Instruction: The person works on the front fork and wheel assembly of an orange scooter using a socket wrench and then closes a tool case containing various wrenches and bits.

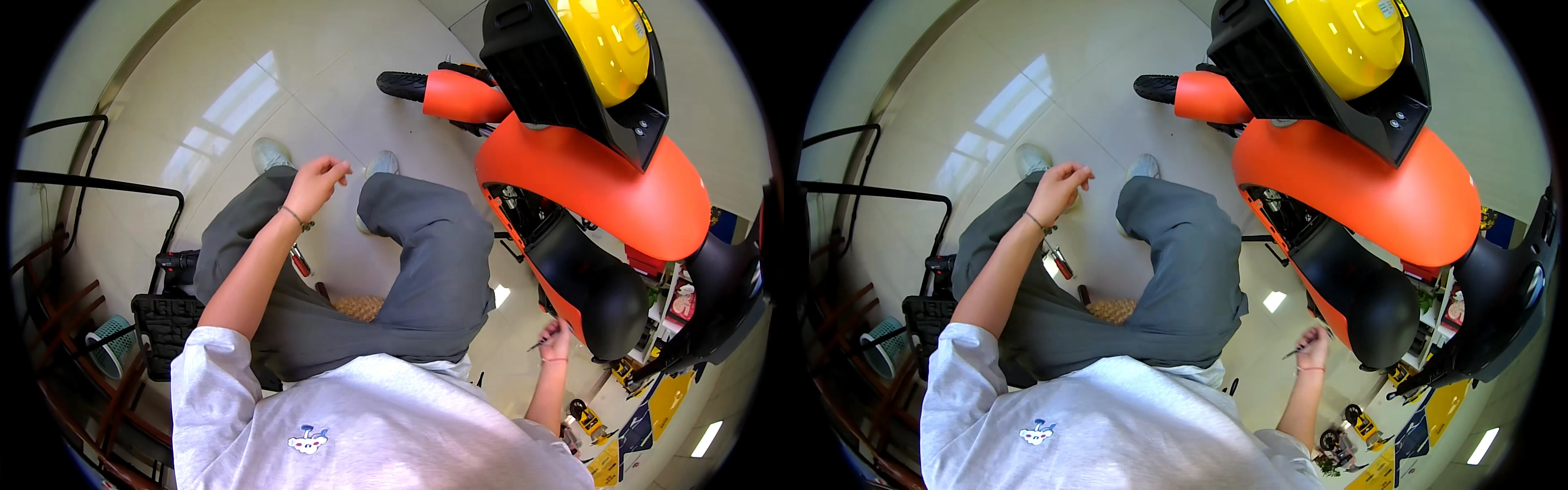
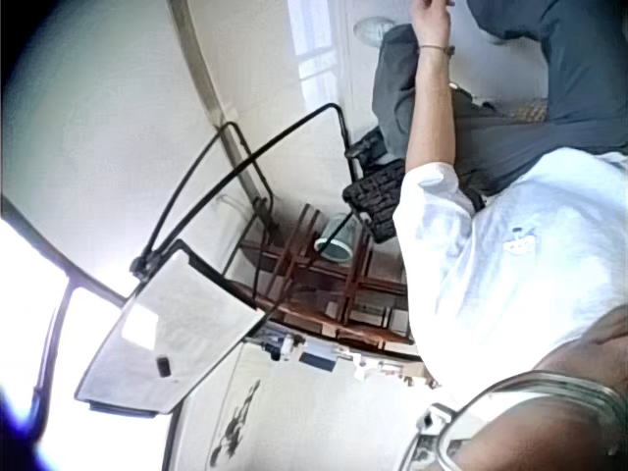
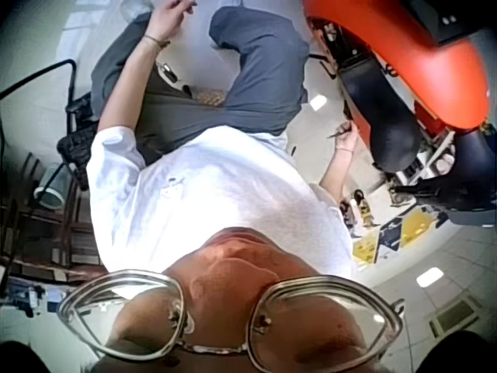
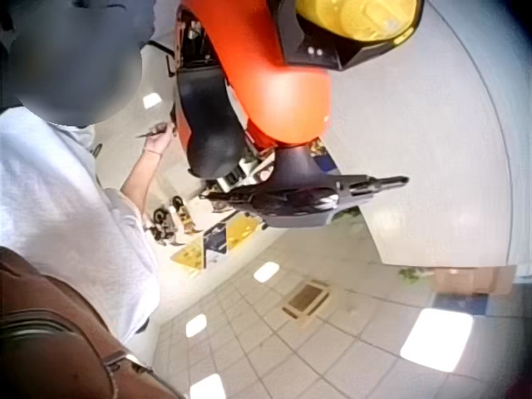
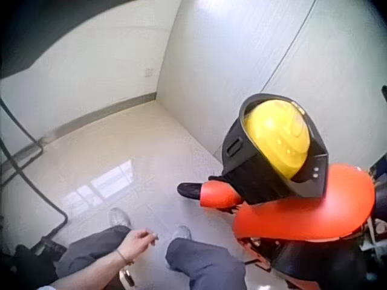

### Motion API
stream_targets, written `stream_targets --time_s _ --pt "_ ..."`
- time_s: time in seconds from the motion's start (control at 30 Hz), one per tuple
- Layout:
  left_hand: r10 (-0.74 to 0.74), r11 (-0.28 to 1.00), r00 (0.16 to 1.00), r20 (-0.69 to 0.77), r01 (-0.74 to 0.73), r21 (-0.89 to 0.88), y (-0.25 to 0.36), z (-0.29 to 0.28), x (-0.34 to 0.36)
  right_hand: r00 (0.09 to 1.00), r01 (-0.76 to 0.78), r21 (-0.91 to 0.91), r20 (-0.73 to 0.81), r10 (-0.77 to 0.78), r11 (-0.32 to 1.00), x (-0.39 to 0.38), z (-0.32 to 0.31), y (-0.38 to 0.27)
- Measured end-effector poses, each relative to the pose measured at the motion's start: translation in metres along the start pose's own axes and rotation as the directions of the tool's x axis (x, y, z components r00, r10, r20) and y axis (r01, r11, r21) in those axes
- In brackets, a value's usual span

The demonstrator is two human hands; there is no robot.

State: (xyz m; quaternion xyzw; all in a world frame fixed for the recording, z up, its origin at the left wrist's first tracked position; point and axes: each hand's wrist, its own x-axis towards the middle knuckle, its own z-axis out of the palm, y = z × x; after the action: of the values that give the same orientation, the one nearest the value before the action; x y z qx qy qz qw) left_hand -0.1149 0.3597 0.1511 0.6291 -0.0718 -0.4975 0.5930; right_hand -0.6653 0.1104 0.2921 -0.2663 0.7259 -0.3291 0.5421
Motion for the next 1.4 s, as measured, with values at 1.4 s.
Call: stream_targets --time_s 1.4 --pt "-0.279 0.760 0.954 0.112 0.290 -0.582 0.168 0.004 0.184 0.658 0.252 -0.405 0.738 0.151 0.879 -0.032 0.631 0.190"
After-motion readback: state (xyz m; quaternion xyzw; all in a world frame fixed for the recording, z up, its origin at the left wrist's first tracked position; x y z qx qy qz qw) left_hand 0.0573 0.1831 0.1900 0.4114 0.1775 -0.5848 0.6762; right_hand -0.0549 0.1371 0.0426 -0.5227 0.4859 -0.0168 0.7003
